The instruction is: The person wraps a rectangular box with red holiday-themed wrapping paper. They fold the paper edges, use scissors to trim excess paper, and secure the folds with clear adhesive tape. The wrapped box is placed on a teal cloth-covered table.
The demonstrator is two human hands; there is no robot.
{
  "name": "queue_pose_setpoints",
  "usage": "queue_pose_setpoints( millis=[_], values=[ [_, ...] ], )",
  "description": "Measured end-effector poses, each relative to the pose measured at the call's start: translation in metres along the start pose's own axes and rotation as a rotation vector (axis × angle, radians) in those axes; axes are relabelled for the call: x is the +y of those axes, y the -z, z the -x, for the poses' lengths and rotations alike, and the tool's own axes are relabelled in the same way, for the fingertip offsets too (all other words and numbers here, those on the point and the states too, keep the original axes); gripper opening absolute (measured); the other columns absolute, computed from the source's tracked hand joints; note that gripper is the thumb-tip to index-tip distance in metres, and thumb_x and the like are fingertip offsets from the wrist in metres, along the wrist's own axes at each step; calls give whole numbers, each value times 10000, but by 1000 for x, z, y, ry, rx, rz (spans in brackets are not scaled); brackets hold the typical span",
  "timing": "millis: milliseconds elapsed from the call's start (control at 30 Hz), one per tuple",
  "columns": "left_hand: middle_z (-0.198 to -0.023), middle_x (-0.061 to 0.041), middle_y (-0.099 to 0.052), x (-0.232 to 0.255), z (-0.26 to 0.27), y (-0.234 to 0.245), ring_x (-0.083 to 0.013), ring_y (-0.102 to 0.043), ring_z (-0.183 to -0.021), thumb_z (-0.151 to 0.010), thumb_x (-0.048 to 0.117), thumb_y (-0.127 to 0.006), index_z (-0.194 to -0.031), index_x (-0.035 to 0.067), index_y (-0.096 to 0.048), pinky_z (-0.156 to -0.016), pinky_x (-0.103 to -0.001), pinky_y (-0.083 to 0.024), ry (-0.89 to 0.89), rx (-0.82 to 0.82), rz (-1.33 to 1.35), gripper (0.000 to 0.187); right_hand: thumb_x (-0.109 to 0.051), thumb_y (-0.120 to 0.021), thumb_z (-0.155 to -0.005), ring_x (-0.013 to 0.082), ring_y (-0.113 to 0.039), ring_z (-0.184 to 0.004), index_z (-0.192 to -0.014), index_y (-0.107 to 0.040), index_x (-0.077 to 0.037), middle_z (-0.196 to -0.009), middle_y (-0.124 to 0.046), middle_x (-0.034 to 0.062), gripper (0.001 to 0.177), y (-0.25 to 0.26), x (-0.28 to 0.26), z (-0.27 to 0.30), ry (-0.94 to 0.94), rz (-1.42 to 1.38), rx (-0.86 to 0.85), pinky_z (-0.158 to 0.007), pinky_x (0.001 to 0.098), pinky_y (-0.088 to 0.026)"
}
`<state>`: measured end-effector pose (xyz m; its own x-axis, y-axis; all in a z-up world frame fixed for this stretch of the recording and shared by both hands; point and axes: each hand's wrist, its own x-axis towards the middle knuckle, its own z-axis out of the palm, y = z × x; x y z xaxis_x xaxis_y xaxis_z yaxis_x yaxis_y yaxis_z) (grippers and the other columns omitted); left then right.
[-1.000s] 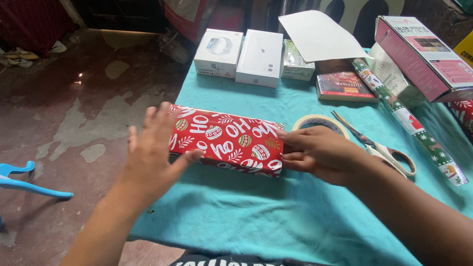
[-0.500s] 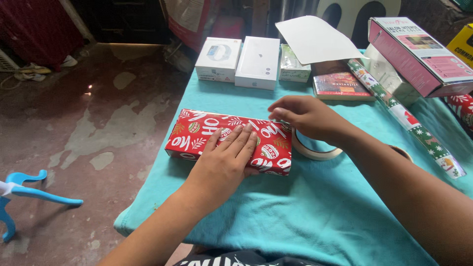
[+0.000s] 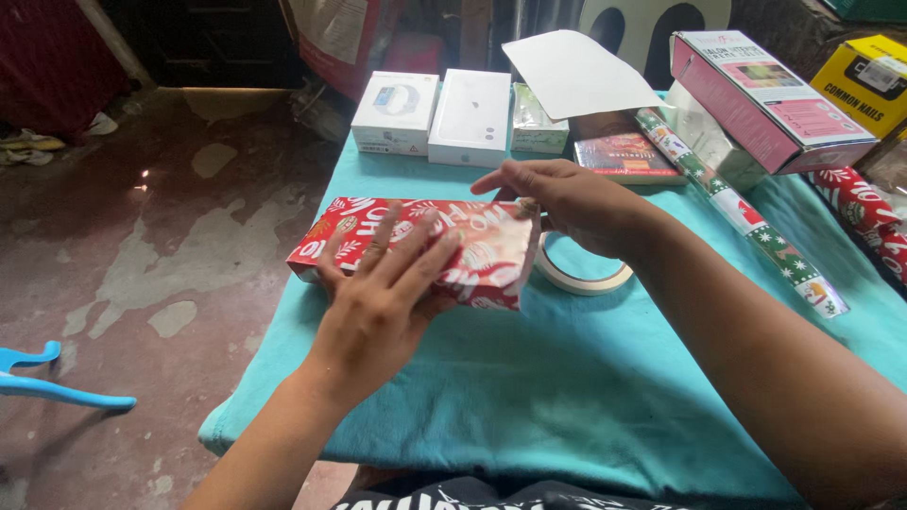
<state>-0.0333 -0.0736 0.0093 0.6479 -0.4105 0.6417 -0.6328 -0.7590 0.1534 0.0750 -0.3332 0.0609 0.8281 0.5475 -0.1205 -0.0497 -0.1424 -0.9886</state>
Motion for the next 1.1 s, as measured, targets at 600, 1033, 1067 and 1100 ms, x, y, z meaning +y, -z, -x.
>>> queue_pose_setpoints(
  millis=[600, 1033, 1067, 1100],
  values=[
    [-1363, -14, -623, -40, -15, 5, -226, -548, -1360, -923, 613, -623, -1423, 170, -533, -1122, -559, -216, -40, 165, -38, 674, -489, -331, -1068, 313, -678, -1172, -1329, -522, 66, -1269, -665, 228, 642, -24, 17, 9, 15, -695, 25, -1029, 456, -557],
    [-1371, 7, -689, -46, -34, 19, -185, -616, -1309, -809, 102, -871, -1284, 131, -637, -1127, -446, -271, -46, 266, -54, 530, -328, -513, -1033, 284, -700, -1120, -1305, -602, 34, -1215, -680, 187, 461, -3, 6, 15, 130, -355, 115, -966, 434, -589],
    [-1367, 8, -690, -47, -34, 20, -181, -607, -1308, -802, 94, -874, -1275, 132, -644, -1117, -448, -265, -41, 280, -71, 528, -306, -543, -1018, 287, -714, -1100, -1303, -603, 33, -1183, -684, 190, 447, -1, 6, 16, 108, -328, 138, -942, 423, -596],
    [-1362, 10, -691, -47, -34, 20, -178, -599, -1307, -795, 87, -878, -1267, 133, -651, -1107, -450, -259, -36, 294, -89, 525, -284, -573, -1004, 290, -727, -1080, -1302, -604, 32, -1150, -688, 193, 435, 0, 6, 17, 86, -300, 161, -918, 413, -602]
  ],
)
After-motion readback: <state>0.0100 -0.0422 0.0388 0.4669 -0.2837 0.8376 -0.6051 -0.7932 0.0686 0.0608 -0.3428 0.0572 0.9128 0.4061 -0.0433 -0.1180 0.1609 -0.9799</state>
